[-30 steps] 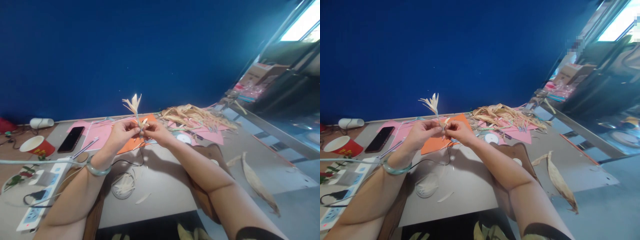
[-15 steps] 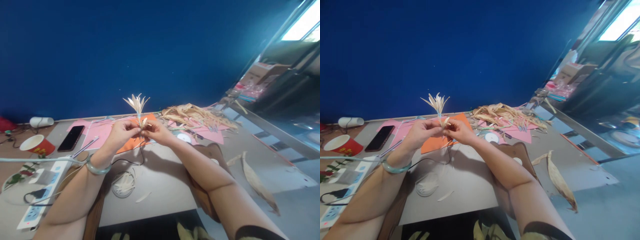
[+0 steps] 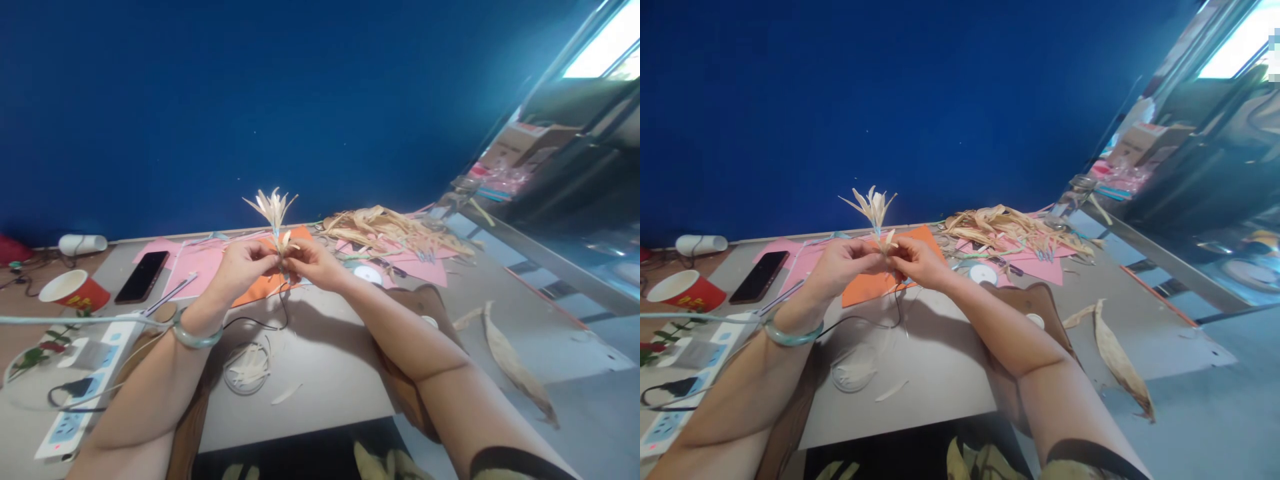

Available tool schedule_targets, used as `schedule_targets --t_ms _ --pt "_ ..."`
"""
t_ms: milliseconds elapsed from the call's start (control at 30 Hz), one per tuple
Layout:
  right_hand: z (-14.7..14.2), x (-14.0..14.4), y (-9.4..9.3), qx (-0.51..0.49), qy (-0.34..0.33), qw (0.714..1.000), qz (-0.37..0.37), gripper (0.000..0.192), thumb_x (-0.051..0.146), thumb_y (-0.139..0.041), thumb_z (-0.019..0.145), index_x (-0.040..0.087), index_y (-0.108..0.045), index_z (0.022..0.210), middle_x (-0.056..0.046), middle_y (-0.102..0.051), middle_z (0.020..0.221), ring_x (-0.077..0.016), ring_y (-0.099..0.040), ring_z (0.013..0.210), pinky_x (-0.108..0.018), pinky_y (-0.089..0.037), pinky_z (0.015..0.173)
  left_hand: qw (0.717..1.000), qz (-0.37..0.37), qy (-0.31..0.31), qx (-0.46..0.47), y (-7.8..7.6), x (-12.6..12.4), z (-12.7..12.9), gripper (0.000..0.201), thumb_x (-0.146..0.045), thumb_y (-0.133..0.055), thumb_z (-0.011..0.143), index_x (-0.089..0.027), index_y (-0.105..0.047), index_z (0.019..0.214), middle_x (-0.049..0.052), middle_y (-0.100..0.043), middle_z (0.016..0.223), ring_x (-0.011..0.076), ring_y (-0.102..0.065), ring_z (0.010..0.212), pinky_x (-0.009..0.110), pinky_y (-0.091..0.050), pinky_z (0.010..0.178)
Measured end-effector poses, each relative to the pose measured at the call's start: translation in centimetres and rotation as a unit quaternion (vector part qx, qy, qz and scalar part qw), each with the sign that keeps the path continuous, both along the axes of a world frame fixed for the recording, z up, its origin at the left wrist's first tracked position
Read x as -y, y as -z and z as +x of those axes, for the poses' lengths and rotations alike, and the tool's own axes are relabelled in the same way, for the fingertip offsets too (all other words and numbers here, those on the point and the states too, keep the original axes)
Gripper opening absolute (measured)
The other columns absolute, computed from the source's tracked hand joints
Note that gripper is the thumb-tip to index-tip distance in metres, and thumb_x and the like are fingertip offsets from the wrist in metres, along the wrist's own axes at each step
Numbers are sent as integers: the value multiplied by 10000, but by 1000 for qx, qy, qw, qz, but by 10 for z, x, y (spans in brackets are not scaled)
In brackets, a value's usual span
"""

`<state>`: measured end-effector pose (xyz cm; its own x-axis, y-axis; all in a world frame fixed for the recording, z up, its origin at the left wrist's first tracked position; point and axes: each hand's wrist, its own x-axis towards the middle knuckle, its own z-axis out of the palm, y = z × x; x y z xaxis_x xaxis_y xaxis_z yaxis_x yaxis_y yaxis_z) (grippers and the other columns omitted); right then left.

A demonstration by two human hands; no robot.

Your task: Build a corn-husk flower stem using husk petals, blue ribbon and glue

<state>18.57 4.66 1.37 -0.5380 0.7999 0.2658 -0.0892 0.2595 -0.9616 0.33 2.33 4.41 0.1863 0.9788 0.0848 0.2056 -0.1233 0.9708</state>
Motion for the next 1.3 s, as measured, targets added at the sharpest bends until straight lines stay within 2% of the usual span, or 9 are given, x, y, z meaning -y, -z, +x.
schedule_targets --t_ms 267,567,700,900,1033,1300 --pt "-1 -4 5 -9 10 1000 -11 245 333 -718 805 168 -537 805 34 -611 624 -74 -560 461 -192 -481 439 1000 -7 -8 19 3 -1 1 231 -342 -765 668 -118 -723 701 78 -729 677 183 -692 636 304 -573 658" --pt "-1 -7 12 -23 3 1000 -14 373 450 -776 764 167 -534 765 40 -605 580 -77 -569 440 -190 -482 429 999 -32 -10 0 -1 1 2 232 -338 -769 669 -117 -720 724 75 -728 685 173 -687 638 286 -567 660" --pt "-2 -8 12 -24 13 999 -17 395 467 -797 740 161 -548 764 34 -617 569 -81 -571 434 -194 -482 431 1000 -8 6 -3 0 1 3 211 -332 -728 699 -124 -699 721 62 -713 685 170 -678 645 284 -556 660" --pt "2 -7 7 14 -23 999 -44 371 441 -805 731 127 -624 809 -10 -674 631 -114 -641 514 -229 -530 502 997 58 -25 -45 6 0 4 146 -284 -651 738 -142 -680 724 46 -712 696 180 -685 669 282 -547 663" --pt "4 -6 5 30 -12 999 -44 344 446 -757 775 124 -638 782 -1 -654 595 -111 -641 514 -227 -537 511 996 69 -26 -54 9 -2 3 103 -265 -651 731 -165 -675 726 40 -716 708 186 -692 702 286 -555 688" --pt "7 -6 3 88 5 996 -33 272 394 -685 840 136 -613 793 31 -607 491 -88 -571 399 -172 -429 393 998 48 -14 -28 12 -4 5 89 -253 -672 727 -186 -629 688 27 -694 674 178 -682 677 305 -561 711"
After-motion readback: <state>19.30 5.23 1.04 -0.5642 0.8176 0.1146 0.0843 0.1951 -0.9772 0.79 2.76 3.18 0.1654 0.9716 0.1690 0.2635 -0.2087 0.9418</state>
